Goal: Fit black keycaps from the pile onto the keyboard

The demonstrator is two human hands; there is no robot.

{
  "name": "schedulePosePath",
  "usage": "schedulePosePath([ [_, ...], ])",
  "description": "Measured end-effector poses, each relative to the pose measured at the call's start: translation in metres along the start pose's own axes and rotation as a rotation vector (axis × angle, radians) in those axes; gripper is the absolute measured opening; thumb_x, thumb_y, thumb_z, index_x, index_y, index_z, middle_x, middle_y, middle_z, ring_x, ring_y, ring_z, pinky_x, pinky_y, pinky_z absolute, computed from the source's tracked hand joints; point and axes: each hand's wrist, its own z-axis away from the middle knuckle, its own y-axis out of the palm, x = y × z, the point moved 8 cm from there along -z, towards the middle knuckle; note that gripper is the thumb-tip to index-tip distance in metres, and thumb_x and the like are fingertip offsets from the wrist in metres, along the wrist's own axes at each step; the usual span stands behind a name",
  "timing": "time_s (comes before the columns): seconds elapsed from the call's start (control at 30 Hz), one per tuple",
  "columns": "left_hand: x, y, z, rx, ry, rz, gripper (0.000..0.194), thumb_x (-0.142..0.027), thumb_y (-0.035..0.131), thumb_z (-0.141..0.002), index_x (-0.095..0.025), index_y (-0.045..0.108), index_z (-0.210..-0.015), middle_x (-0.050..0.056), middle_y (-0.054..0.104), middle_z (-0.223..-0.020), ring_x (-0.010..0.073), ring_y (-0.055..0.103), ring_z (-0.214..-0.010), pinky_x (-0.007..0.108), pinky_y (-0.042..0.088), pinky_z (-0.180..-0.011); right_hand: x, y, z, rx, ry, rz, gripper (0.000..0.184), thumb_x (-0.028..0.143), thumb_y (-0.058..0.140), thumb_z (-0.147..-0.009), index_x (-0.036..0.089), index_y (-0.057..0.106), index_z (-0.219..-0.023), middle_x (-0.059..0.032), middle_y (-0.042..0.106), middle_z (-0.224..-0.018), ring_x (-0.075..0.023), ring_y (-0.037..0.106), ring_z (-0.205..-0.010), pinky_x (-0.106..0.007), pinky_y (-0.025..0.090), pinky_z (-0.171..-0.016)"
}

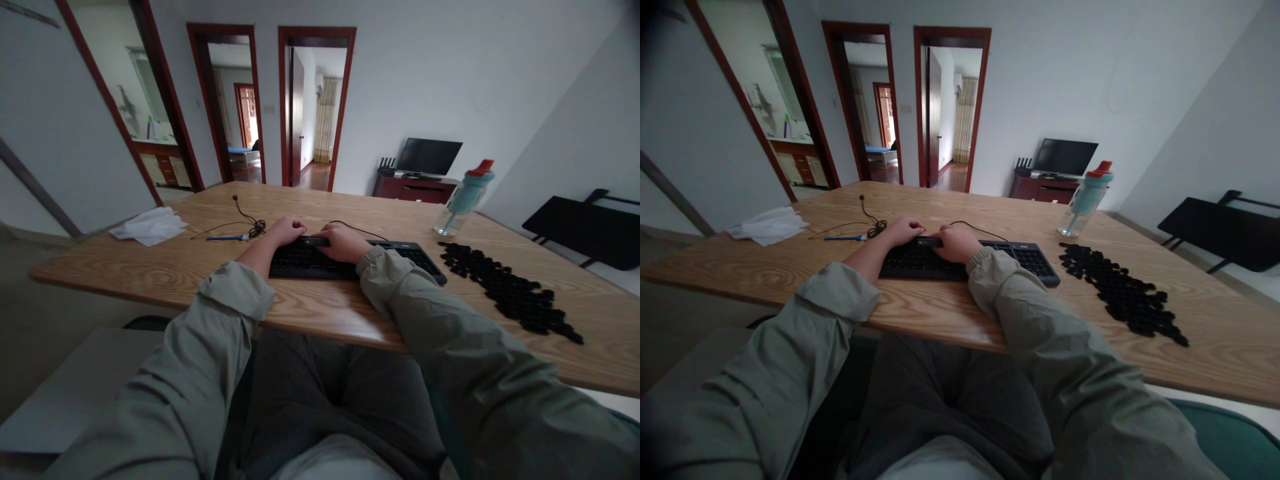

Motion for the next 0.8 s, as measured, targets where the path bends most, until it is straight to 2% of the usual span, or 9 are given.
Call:
schedulePosePath([
  [0.17,0.004,-0.003,0.000,0.007,-0.031,-0.017,0.029,-0.029,0.056,-0.084,-0.011,0.075,-0.097,0.009,0.074,-0.097,0.0193,0.064,-0.086,0.027,0.048,-0.079,0.026,0.005,-0.006,-0.017,0.023,0.054,0.036,0.032,0.052,-0.090,0.021,0.070,-0.120,-0.0116,0.063,-0.121,-0.0218,0.064,-0.095,-0.030,0.043,-0.079],
  [0.27,0.004,-0.003,-0.001,0.026,-0.044,-0.007,0.028,-0.029,0.056,-0.084,-0.012,0.075,-0.096,0.008,0.074,-0.098,0.0195,0.065,-0.087,0.028,0.049,-0.080,0.032,-0.006,0.000,-0.040,-0.006,0.029,0.035,0.031,0.057,-0.086,0.021,0.069,-0.117,-0.0096,0.066,-0.116,-0.0214,0.063,-0.095,-0.029,0.042,-0.078],
  [0.33,0.005,-0.004,-0.002,0.013,-0.049,-0.016,0.028,-0.029,0.056,-0.084,-0.013,0.075,-0.097,0.008,0.075,-0.099,0.0198,0.065,-0.088,0.028,0.049,-0.083,0.024,-0.019,0.011,-0.048,0.005,0.019,0.029,0.030,0.060,-0.083,0.020,0.070,-0.108,-0.0090,0.068,-0.107,-0.0208,0.062,-0.092,-0.029,0.041,-0.077],
  [0.43,0.008,-0.003,-0.003,0.009,-0.057,-0.041,0.029,-0.030,0.056,-0.084,-0.014,0.075,-0.099,0.008,0.075,-0.103,0.0205,0.066,-0.092,0.028,0.048,-0.087,-0.011,-0.043,0.043,-0.051,0.109,0.034,0.023,0.031,0.063,-0.081,0.020,0.070,-0.100,-0.0082,0.070,-0.097,-0.0190,0.060,-0.085,-0.028,0.039,-0.072],
  [0.57,0.011,-0.003,-0.002,0.014,-0.069,-0.042,0.031,-0.034,0.057,-0.085,-0.015,0.075,-0.102,0.008,0.074,-0.106,0.0215,0.066,-0.097,0.028,0.048,-0.088,-0.088,-0.067,0.116,0.040,0.291,0.077,0.018,0.030,0.061,-0.083,0.021,0.070,-0.096,-0.0060,0.070,-0.087,-0.0163,0.058,-0.073,-0.028,0.036,-0.065],
  [0.7,0.010,-0.003,0.000,0.022,-0.082,-0.030,0.031,-0.032,0.056,-0.085,-0.015,0.075,-0.103,0.009,0.074,-0.105,0.0219,0.066,-0.097,0.029,0.047,-0.087,-0.168,-0.074,0.201,0.188,0.480,0.108,0.014,0.030,0.064,-0.080,0.019,0.070,-0.086,-0.0062,0.066,-0.076,-0.0168,0.057,-0.065,-0.029,0.037,-0.063],
  [0.8,0.009,-0.006,0.001,-0.005,-0.085,-0.029,0.032,-0.035,0.056,-0.085,-0.016,0.074,-0.102,0.008,0.074,-0.103,0.0211,0.066,-0.095,0.027,0.047,-0.085,-0.199,-0.070,0.246,0.255,0.562,0.058,0.013,0.026,0.067,-0.074,0.021,0.071,-0.085,-0.0084,0.069,-0.082,-0.0202,0.061,-0.069,-0.033,0.041,-0.064],
])
